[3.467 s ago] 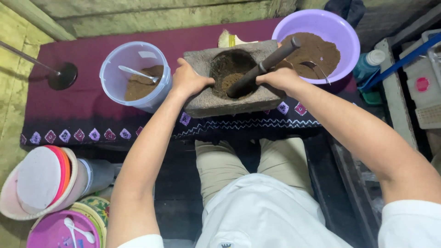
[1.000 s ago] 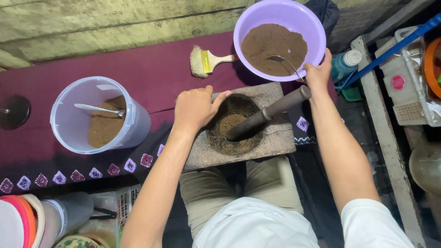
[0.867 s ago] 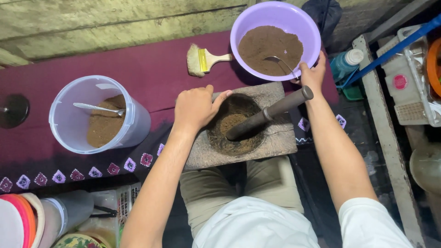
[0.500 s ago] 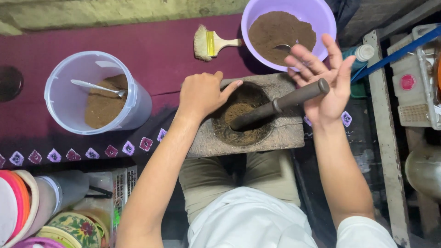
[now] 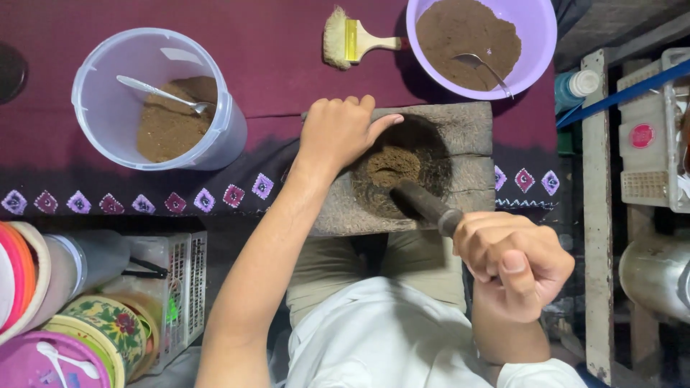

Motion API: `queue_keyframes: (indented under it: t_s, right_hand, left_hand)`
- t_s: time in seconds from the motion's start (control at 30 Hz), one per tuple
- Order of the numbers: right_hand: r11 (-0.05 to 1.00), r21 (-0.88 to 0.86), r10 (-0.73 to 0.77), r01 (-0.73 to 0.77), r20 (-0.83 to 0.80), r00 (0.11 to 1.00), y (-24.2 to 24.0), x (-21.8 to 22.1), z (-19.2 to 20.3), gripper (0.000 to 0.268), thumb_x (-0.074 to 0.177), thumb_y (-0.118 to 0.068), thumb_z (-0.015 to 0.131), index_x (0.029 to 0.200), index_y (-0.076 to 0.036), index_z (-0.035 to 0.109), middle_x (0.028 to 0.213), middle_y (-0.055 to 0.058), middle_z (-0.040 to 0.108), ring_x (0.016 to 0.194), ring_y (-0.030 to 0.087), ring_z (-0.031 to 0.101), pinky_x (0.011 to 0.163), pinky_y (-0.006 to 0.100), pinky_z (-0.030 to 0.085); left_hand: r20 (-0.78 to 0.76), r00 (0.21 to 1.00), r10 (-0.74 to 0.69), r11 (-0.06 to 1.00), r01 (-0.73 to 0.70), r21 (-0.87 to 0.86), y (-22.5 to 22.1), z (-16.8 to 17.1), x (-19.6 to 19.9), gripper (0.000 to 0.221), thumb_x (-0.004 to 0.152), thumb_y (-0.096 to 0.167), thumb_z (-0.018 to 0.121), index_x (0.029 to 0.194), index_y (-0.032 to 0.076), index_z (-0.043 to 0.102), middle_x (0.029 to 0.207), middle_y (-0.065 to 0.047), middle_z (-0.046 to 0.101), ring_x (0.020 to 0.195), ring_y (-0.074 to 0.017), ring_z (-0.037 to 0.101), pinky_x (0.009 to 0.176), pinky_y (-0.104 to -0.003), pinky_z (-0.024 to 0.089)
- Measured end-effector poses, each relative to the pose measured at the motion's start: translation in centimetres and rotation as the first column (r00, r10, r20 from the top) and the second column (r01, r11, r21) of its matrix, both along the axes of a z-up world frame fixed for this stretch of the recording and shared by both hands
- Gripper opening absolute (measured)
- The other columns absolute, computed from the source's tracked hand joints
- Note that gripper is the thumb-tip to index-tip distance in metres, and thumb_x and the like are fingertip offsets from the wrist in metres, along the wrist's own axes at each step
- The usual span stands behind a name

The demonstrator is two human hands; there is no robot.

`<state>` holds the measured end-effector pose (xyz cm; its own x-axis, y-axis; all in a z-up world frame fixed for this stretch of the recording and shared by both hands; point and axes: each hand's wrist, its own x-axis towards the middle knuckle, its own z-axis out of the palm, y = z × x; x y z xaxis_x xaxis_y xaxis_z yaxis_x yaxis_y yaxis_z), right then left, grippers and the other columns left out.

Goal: Grinding brown powder using a stone mortar and pestle and transferring it to a container with a spoon.

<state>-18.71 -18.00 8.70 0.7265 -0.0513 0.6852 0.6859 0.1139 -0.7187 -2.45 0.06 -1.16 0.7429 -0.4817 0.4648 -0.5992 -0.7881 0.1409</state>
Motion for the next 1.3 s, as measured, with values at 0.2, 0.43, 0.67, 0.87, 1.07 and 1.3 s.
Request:
queue_keyframes:
  t_s: [0.2,0.43,0.67,0.87,1.07,1.3]
  right_hand:
    - [0.981,0.148,0.117,-0.127,0.073,0.990,-0.2,4.3,-5.8,0.033,0.095,-0.018,0.059,0.067,-0.010,0.045,0.040,0.001,0.040,0.031,0.013,0.038,0.036,0.029,0.034]
    - [0.997,0.033,0.059,-0.066,0.168,0.984,0.6,1.8,-1.3,0.035,0.094,0.002,0.051,0.061,-0.008,0.043,0.038,0.002,0.034,0.030,0.015,0.034,0.033,0.029,0.033]
    - [1.000,0.008,-0.025,0.024,0.210,0.977,0.6,3.0,-3.0,0.033,0.093,0.002,0.050,0.063,-0.006,0.040,0.042,0.002,0.033,0.032,0.014,0.032,0.034,0.030,0.032]
    - [0.996,0.087,-0.041,0.022,0.223,0.974,0.1,1.4,-2.7,0.034,0.093,0.007,0.050,0.063,-0.008,0.043,0.039,0.002,0.034,0.030,0.013,0.034,0.033,0.031,0.034]
    - [0.997,0.075,-0.033,0.016,0.232,0.972,0.5,2.9,-2.5,0.030,0.091,0.005,0.054,0.066,-0.009,0.045,0.040,0.002,0.035,0.033,0.011,0.031,0.033,0.031,0.034]
    - [0.999,0.054,0.000,-0.007,0.134,0.991,0.8,4.6,-6.1,0.039,0.095,0.011,0.052,0.060,-0.004,0.044,0.039,0.007,0.038,0.030,0.019,0.039,0.034,0.032,0.038]
  left_hand:
    - [0.131,0.991,0.004,1.000,-0.005,0.004,-0.2,-0.6,-0.3,0.060,0.100,0.066,0.054,0.079,0.011,0.067,0.063,-0.010,0.067,0.056,-0.0299,0.071,0.062,-0.042,0.056]
    - [0.082,0.997,-0.008,1.000,0.007,0.013,-0.3,-0.3,0.3,0.062,0.102,0.067,0.050,0.081,0.011,0.069,0.064,-0.010,0.068,0.057,-0.0304,0.072,0.063,-0.043,0.055]
    - [0.120,0.993,0.020,0.997,-0.028,0.066,-0.3,-0.7,-0.1,0.065,0.102,0.070,0.050,0.075,0.013,0.064,0.059,-0.004,0.062,0.050,-0.0231,0.064,0.053,-0.037,0.048]
    - [0.085,0.996,-0.002,1.000,0.003,-0.008,-0.3,-0.8,-0.2,0.061,0.100,0.066,0.052,0.081,0.010,0.067,0.064,-0.011,0.068,0.057,-0.0322,0.072,0.063,-0.045,0.055]
    - [0.113,0.994,0.015,1.000,-0.014,-0.012,-0.3,-0.9,-0.7,0.061,0.099,0.067,0.053,0.080,0.011,0.067,0.064,-0.010,0.067,0.057,-0.0310,0.071,0.063,-0.043,0.055]
    - [0.125,0.992,0.017,1.000,-0.013,-0.028,-0.2,-0.9,-0.5,0.060,0.099,0.067,0.052,0.079,0.012,0.066,0.063,-0.009,0.066,0.056,-0.0309,0.071,0.062,-0.043,0.054]
